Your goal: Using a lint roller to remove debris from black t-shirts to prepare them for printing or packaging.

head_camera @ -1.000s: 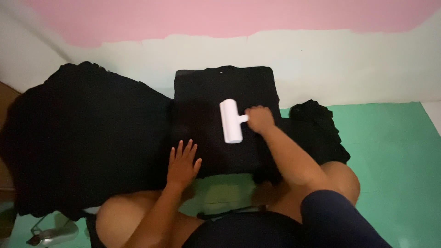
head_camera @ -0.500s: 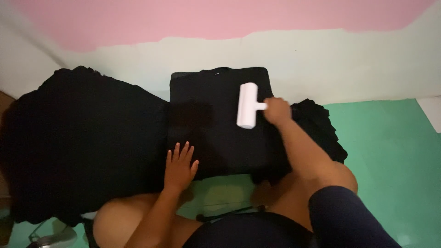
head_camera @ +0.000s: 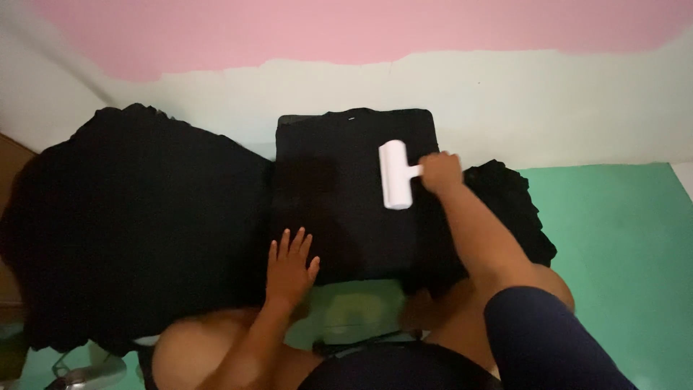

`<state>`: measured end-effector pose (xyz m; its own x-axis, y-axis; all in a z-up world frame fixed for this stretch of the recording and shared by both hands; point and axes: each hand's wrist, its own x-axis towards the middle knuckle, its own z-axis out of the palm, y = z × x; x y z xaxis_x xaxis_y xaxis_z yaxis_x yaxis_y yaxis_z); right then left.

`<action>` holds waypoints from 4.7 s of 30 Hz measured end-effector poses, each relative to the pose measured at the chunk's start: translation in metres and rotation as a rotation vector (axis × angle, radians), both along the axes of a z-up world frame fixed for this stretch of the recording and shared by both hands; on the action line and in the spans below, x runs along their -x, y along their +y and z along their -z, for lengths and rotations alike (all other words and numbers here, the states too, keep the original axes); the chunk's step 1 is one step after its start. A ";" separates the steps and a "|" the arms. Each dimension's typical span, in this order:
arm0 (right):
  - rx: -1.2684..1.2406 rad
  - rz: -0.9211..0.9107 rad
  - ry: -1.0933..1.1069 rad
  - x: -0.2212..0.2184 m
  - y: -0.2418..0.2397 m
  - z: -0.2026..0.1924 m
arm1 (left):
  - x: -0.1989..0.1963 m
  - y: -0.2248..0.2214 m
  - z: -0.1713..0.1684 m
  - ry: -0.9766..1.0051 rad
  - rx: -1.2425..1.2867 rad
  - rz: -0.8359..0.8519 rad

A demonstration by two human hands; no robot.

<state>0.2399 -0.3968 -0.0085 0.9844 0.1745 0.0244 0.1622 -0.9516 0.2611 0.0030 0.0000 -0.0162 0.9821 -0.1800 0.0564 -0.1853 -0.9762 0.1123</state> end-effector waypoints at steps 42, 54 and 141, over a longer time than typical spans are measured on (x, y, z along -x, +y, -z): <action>-0.148 0.152 -0.098 -0.033 -0.082 -0.034 | -0.018 -0.009 -0.030 0.048 0.067 -0.063; -0.434 -0.342 0.166 0.136 0.095 -0.015 | -0.012 0.001 -0.032 0.057 0.123 -0.039; -0.141 0.079 -0.103 0.109 -0.067 -0.025 | 0.035 -0.040 -0.178 0.201 1.089 0.053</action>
